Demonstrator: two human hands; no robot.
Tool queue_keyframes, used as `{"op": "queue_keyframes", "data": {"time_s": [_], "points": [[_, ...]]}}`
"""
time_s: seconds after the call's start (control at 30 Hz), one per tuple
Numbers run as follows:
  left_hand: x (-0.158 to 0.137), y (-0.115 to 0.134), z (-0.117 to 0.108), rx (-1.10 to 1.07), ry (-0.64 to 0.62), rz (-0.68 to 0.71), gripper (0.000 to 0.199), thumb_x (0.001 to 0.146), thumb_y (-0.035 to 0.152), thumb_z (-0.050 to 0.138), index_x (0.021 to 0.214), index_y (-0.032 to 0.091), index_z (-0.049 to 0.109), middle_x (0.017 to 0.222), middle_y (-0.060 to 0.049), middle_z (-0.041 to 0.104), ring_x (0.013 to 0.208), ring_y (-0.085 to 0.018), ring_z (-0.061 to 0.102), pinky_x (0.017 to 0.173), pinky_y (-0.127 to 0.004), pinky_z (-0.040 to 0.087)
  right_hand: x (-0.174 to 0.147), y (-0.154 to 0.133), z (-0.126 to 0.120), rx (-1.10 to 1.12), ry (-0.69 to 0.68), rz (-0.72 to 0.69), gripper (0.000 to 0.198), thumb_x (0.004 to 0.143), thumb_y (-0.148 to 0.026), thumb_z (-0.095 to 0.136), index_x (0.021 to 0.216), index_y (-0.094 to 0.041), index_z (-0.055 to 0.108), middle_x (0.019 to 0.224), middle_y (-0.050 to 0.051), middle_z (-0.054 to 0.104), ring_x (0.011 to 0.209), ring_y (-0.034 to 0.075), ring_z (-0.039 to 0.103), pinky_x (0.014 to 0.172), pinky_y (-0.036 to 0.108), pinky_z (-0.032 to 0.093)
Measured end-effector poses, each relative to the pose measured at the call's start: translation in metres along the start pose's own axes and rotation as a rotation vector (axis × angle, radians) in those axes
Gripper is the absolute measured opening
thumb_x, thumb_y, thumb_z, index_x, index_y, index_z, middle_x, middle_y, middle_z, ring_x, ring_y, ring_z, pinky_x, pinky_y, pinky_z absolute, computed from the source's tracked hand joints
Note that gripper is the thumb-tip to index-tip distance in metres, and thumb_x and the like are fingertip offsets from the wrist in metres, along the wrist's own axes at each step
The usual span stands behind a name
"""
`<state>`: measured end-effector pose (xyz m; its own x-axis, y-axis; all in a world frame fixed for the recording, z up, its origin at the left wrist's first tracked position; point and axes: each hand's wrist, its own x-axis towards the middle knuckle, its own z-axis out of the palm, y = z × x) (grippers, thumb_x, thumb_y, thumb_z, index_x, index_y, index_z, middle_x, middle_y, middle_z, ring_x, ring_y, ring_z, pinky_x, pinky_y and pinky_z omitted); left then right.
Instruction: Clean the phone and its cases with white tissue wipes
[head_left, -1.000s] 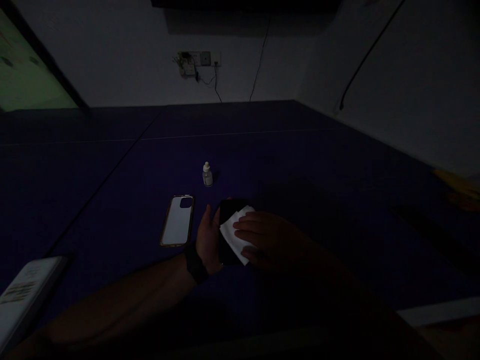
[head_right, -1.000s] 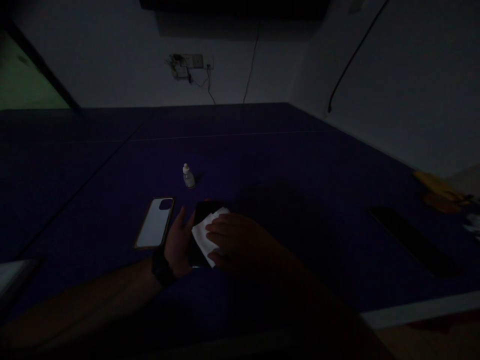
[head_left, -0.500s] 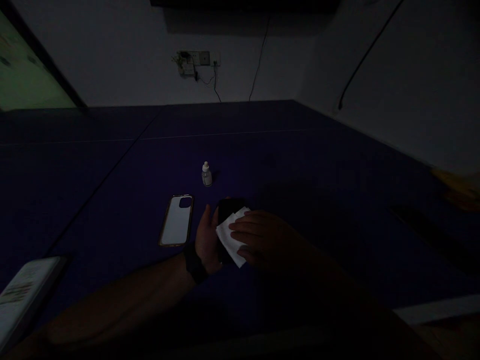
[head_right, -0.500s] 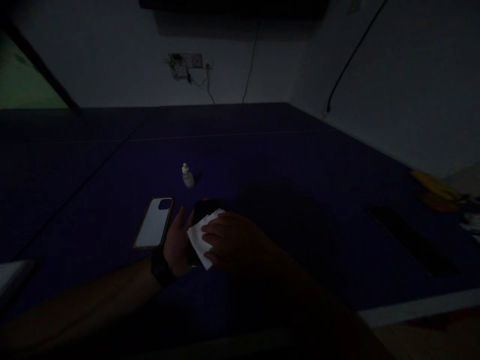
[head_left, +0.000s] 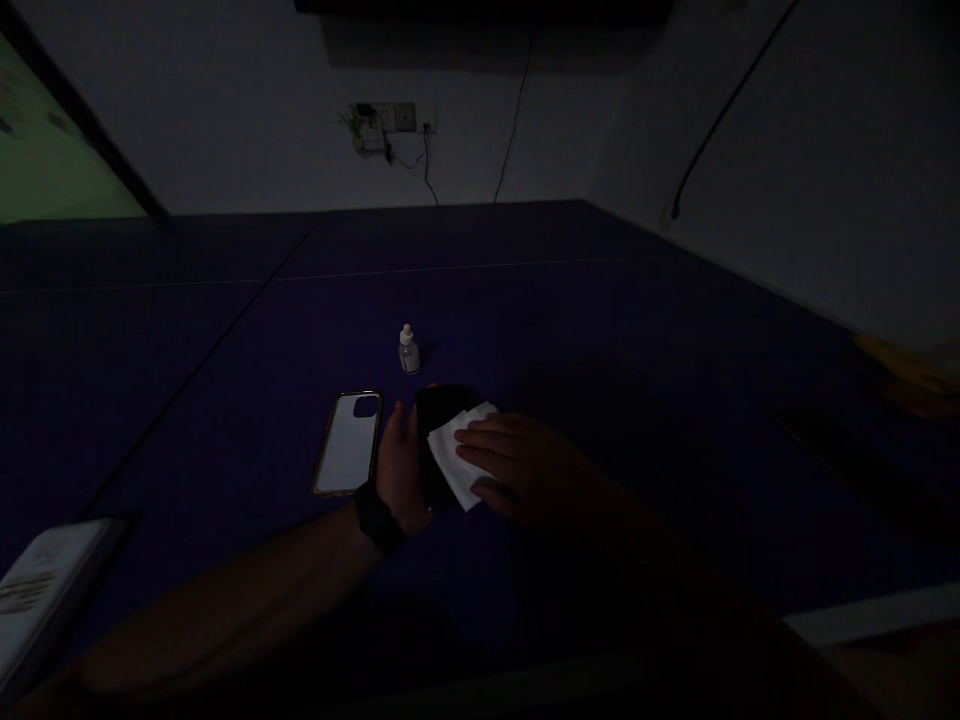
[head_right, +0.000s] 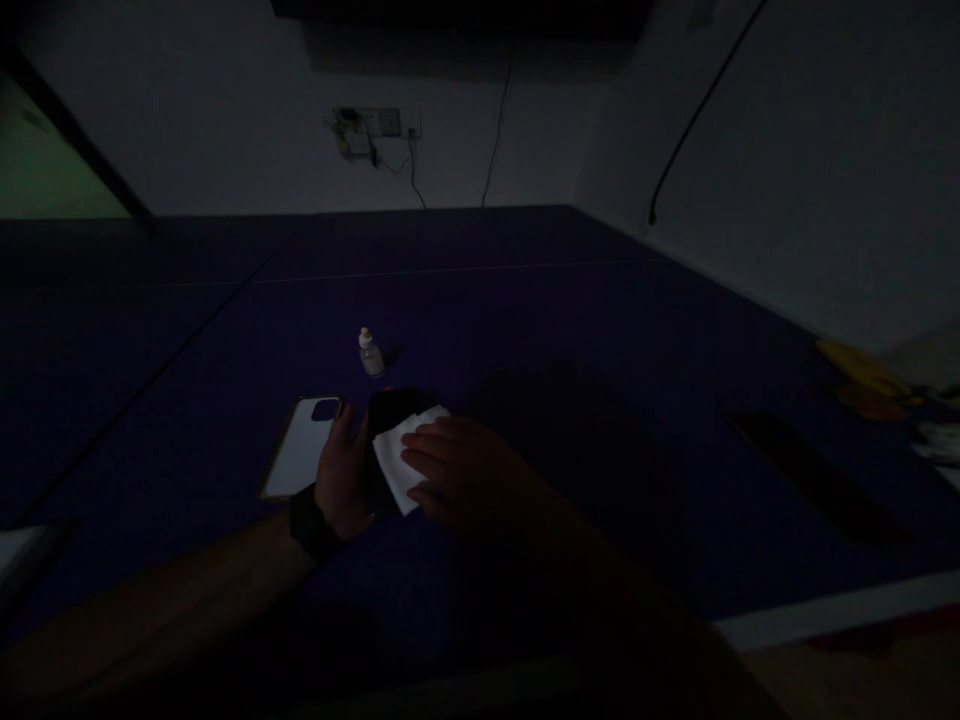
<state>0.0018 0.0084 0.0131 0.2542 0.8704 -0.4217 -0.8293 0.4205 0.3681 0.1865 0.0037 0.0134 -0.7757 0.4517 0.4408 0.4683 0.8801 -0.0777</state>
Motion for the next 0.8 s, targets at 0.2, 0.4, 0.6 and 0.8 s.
{"op": "queue_keyframes", "data": {"time_s": [0.2, 0.4, 0.6, 0.8], "points": [[0.004, -0.002, -0.007, 0.040, -0.057, -0.050, 0.064, 0.104, 0.057, 0.033, 0.156, 0.021, 0.043, 0.111, -0.011, 0.074, 0.102, -0.029, 0.070, 0.098, -0.045, 0.050, 0.001, -0.001, 0.002, 0.020, -0.009, -0.022, 0.034, 0.098, -0.029, 0.057, 0.125, -0.012, 0.068, 0.132, 0.016, 0.071, 0.125, 0.025, 0.065, 0.109, 0.044, 0.052], [0.005, -0.002, -0.009, 0.055, -0.053, -0.081, 0.061, 0.105, 0.057, 0.029, 0.149, 0.021, 0.050, 0.120, -0.013, 0.072, 0.110, -0.030, 0.069, 0.102, -0.048, 0.049, -0.001, 0.006, 0.003, 0.012, -0.006, 0.037, 0.034, 0.100, -0.027, 0.055, 0.128, -0.013, 0.067, 0.136, 0.014, 0.070, 0.126, 0.025, 0.065, 0.109, 0.046, 0.052], [0.004, -0.003, -0.009, 0.057, -0.046, -0.065, 0.057, 0.104, 0.058, 0.032, 0.142, 0.022, 0.056, 0.118, -0.011, 0.072, 0.108, -0.030, 0.070, 0.102, -0.048, 0.049, 0.000, 0.004, 0.001, 0.041, -0.013, -0.032, 0.034, 0.101, -0.033, 0.054, 0.124, -0.013, 0.069, 0.129, 0.013, 0.074, 0.123, 0.025, 0.067, 0.107, 0.044, 0.053], [0.007, -0.003, -0.015, 0.059, -0.080, -0.060, 0.059, 0.103, 0.058, 0.034, 0.147, 0.023, 0.053, 0.123, -0.012, 0.071, 0.107, -0.030, 0.069, 0.100, -0.048, 0.050, -0.001, 0.002, 0.002, 0.004, 0.028, -0.019, 0.030, 0.102, -0.030, 0.052, 0.122, -0.016, 0.069, 0.126, 0.012, 0.075, 0.120, 0.024, 0.068, 0.106, 0.044, 0.053]]}}
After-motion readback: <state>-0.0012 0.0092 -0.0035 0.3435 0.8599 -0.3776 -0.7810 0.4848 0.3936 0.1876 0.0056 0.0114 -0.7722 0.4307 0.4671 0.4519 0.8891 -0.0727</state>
